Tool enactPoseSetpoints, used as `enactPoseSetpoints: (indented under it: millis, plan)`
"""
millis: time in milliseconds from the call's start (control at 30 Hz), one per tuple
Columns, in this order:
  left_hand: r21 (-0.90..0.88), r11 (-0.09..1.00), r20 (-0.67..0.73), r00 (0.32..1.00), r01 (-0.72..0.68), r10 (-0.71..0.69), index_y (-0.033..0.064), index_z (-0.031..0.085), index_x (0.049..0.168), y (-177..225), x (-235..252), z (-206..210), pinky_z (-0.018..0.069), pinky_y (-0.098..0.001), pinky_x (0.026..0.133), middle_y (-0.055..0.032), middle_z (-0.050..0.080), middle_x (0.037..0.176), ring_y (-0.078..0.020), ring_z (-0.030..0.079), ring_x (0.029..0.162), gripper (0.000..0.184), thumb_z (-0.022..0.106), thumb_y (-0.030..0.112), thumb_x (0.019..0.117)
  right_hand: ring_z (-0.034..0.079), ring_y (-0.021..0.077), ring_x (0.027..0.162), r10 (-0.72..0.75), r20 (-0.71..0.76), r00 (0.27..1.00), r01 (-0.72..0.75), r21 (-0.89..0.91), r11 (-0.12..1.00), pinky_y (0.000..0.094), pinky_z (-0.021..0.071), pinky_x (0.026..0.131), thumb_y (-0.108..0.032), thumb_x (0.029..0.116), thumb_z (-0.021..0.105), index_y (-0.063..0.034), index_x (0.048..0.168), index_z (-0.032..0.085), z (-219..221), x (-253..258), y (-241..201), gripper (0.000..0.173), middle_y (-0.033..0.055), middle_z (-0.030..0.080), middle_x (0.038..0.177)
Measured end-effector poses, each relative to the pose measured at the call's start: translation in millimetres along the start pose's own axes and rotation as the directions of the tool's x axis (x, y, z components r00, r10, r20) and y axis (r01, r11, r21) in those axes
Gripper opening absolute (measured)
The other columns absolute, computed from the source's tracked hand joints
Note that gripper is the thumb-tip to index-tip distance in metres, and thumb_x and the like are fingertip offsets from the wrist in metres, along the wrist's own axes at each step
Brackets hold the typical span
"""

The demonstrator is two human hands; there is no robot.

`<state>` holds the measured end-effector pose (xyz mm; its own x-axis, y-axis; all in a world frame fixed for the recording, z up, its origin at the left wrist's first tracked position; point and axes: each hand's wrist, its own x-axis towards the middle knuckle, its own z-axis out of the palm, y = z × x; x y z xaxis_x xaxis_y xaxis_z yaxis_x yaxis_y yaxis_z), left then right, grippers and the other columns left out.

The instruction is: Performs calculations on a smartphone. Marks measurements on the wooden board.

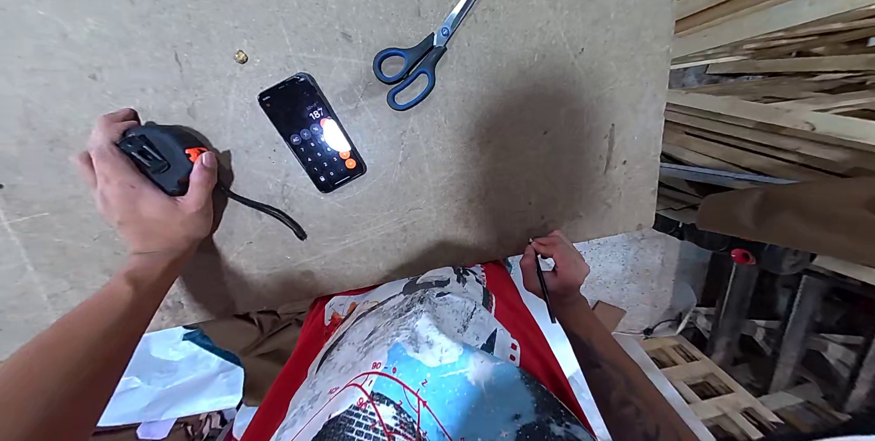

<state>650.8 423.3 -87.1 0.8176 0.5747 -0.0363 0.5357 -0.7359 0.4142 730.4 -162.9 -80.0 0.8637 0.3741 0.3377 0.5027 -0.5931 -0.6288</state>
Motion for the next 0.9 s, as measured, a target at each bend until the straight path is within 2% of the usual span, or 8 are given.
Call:
enactPoseSetpoints:
  millis: [67,167,367,733,800,900]
  plan:
    - [-0.007,1.0,-0.006,1.0,-0.011,0.011,0.0161,0.035,0.156,11,1,-4,0.0355,-0.0489,0.118,-0.0114,0.045,0.156,-0.0297,0.044,0.142,0.088,0.056,0.071,0.0903,0.065,0.0157,0.074,0.006,0.0,1.0,-0.006,-0.013,1.0,0.0302,0.0554,0.064,-0.017,0.0887,0.066,-0.0055,0.084,0.066,-1,-1,-1,0.013,0.0066,0.069,0.081]
    - [-0.007,0.999,-0.051,0.998,-0.036,0.036,0.0158,0.038,0.154,23,1,-10,0.0366,-0.0487,0.117,-0.011,0.047,0.154,-0.0295,0.045,0.141,0.085,0.06,0.066,0.0892,0.066,0.0162,0.074,0.016,0.003,1.0,-0.016,-0.019,1.0,0.0314,0.0564,0.065,-0.019,0.0899,0.065,-0.0067,0.083,0.066,1,-4,1,0.014,0.0067,0.069,0.08]
    - [-0.012,1.0,-0.036,0.999,-0.029,0.029,0.0162,0.04,0.153,25,0,-11,0.0398,-0.0494,0.114,-0.0132,0.049,0.151,-0.0308,0.048,0.138,0.083,0.061,0.065,0.0888,0.065,0.0168,0.07,0.033,-0.002,0.999,-0.033,-0.046,0.998,0.0314,0.0548,0.063,-0.018,0.0905,0.064,-0.0051,0.081,0.067,1,-7,1,0.016,0.008,0.069,0.077]
    - [-0.012,0.998,-0.029,0.997,-0.069,0.069,0.0155,0.037,0.155,19,1,-8,0.0374,-0.0472,0.116,-0.0134,0.05,0.152,-0.0306,0.046,0.141,0.086,0.06,0.066,0.0898,0.065,0.0167,0.071,0.013,0.023,1.0,-0.012,-0.05,0.999,0.0309,0.0549,0.062,-0.016,0.0899,0.064,-0.005,0.081,0.065,-2,-4,-1,0.014,0.0078,0.068,0.078]
    - [-0.01,0.997,-0.03,0.997,-0.073,0.072,0.0153,0.038,0.154,19,1,-9,0.0372,-0.0478,0.116,-0.0135,0.05,0.152,-0.0315,0.047,0.14,0.085,0.059,0.067,0.0902,0.064,0.0163,0.071,0.033,0.049,0.998,-0.03,-0.055,0.998,0.0306,0.0549,0.062,-0.016,0.0902,0.064,-0.0048,0.081,0.065,-3,-1,-5,0.015,0.0074,0.067,0.078]
    - [-0.015,0.996,-0.039,0.995,-0.087,0.086,0.0135,0.041,0.152,22,2,-10,0.0377,-0.0475,0.115,-0.0147,0.05,0.151,-0.0323,0.047,0.138,0.083,0.059,0.066,0.0903,0.068,0.016,0.077,0.062,0.179,0.982,-0.058,-0.032,0.998,0.0318,0.0583,0.068,-0.018,0.0905,0.065,-0.0046,0.086,0.069,-3,10,-25,0.015,0.0076,0.071,0.084]
